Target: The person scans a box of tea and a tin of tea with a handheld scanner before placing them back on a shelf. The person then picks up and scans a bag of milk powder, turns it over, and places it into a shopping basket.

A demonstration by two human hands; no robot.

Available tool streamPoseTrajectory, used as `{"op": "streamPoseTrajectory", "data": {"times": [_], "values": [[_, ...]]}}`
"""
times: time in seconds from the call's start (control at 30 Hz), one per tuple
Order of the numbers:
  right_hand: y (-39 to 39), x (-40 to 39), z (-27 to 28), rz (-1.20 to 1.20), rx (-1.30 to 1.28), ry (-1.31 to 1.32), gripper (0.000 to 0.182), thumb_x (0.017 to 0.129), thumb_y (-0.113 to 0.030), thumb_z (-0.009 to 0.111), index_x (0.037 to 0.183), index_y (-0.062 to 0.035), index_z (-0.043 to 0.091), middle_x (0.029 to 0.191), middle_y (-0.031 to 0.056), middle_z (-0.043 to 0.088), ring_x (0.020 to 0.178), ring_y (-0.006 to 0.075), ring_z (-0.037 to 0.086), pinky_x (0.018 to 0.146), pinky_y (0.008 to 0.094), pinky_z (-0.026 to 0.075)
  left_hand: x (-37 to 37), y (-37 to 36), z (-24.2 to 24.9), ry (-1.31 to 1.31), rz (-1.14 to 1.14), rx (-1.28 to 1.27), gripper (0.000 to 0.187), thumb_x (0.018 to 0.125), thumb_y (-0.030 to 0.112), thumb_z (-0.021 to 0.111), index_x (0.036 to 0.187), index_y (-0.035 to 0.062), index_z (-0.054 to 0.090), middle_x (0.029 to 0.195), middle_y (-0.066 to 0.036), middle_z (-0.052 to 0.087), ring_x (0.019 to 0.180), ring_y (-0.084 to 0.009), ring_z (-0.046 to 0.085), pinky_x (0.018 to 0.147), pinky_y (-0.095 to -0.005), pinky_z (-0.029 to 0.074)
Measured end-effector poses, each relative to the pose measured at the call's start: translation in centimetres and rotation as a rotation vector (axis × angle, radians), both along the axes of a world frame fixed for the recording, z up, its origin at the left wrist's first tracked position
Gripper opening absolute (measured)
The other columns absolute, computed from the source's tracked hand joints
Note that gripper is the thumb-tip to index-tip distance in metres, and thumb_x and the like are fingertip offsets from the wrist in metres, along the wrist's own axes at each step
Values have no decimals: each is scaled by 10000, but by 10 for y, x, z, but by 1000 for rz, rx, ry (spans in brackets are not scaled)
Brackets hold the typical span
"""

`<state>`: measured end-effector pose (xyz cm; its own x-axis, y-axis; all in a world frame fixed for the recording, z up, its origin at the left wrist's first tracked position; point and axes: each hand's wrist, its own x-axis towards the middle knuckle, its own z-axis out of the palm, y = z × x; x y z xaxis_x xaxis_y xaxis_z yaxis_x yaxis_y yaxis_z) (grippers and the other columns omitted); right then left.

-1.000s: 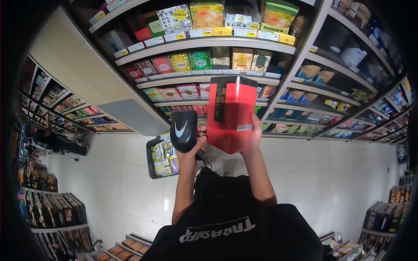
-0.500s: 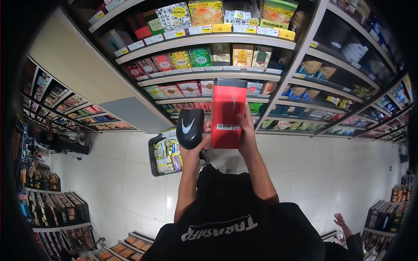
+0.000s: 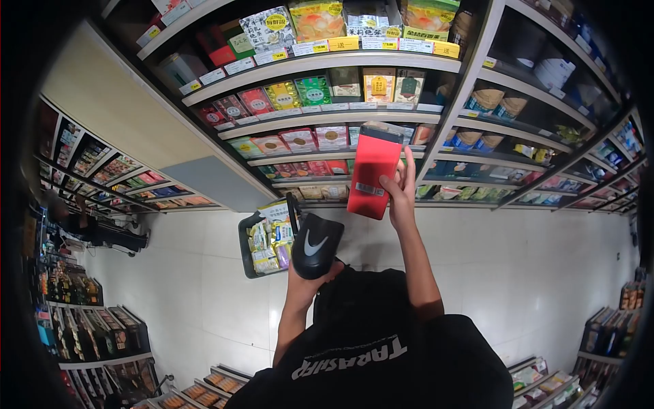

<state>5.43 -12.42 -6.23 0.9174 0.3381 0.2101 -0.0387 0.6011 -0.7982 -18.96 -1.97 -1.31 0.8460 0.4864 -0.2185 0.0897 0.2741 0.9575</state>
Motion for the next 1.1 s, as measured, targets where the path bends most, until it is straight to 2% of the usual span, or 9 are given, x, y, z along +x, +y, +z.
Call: {"op": "streamPoseTrajectory", "data": {"times": [0.03,0.1,0.2,0.3,0.37,0.8,0.9,1.0,1.1], "values": [[-1,2,-3,-17,-8,-3,956,840,49,670,1592,-31,84,1150,56,542,1003,136,521,939,252,400,-2,-3,-2,48,15,91,410,707,-15,862,1068,26,673,911,-25,696,805,-124,656,738,-274,520],[-4,6,-5,-23,-29,-25,1007,832,49,685,1595,-42,35,1243,79,526,1118,177,530,1013,296,393,-4,-12,2,91,10,73,441,699,1,878,1088,33,671,941,-13,694,867,-113,646,798,-280,518],[-6,6,-3,-58,-72,-68,1057,819,56,699,1599,-64,-4,1359,105,479,1225,218,508,1072,337,375,-4,-18,-2,81,12,49,555,660,-33,884,1147,50,631,880,-7,659,735,-106,632,628,-257,503],[-8,7,-6,-63,-116,-100,1096,801,67,712,1602,-84,-21,1446,125,424,1290,245,480,1099,362,366,-2,-20,6,49,11,88,480,696,14,885,1120,39,662,977,-11,690,890,-108,638,819,-269,506],[-8,7,-8,-54,-106,-99,1107,791,72,719,1604,-95,-14,1470,130,405,1298,250,475,1096,364,372,-2,-18,3,76,-4,67,467,700,11,880,1112,42,661,968,-9,685,877,-105,634,800,-266,503],[-5,3,-5,-48,-68,-116,1085,788,32,748,1598,-67,32,1488,152,396,1332,260,457,1100,372,375,0,-10,-2,104,-47,-20,394,714,-21,853,1049,48,657,836,8,661,701,-78,605,613,-231,465],[-4,0,-3,-37,-73,-121,1076,788,21,755,1596,-61,50,1484,152,404,1328,260,461,1096,372,379,1,-12,1,93,-18,11,364,704,-56,823,1019,33,662,759,-21,655,594,-101,578,532,-252,436],[-1,-3,-1,-17,-72,-125,1061,785,12,762,1594,-56,79,1467,147,422,1305,255,481,1088,369,387,-1,-8,0,91,-37,10,369,716,-74,804,1042,25,661,796,-33,665,599,-104,580,533,-252,434],[3,-9,5,38,-66,-116,1051,775,11,772,1589,-52,111,1430,140,452,1258,239,512,1057,354,413,0,-2,-6,64,20,32,414,736,-74,790,1118,15,656,931,-51,681,741,-115,621,616,-259,478]]}}
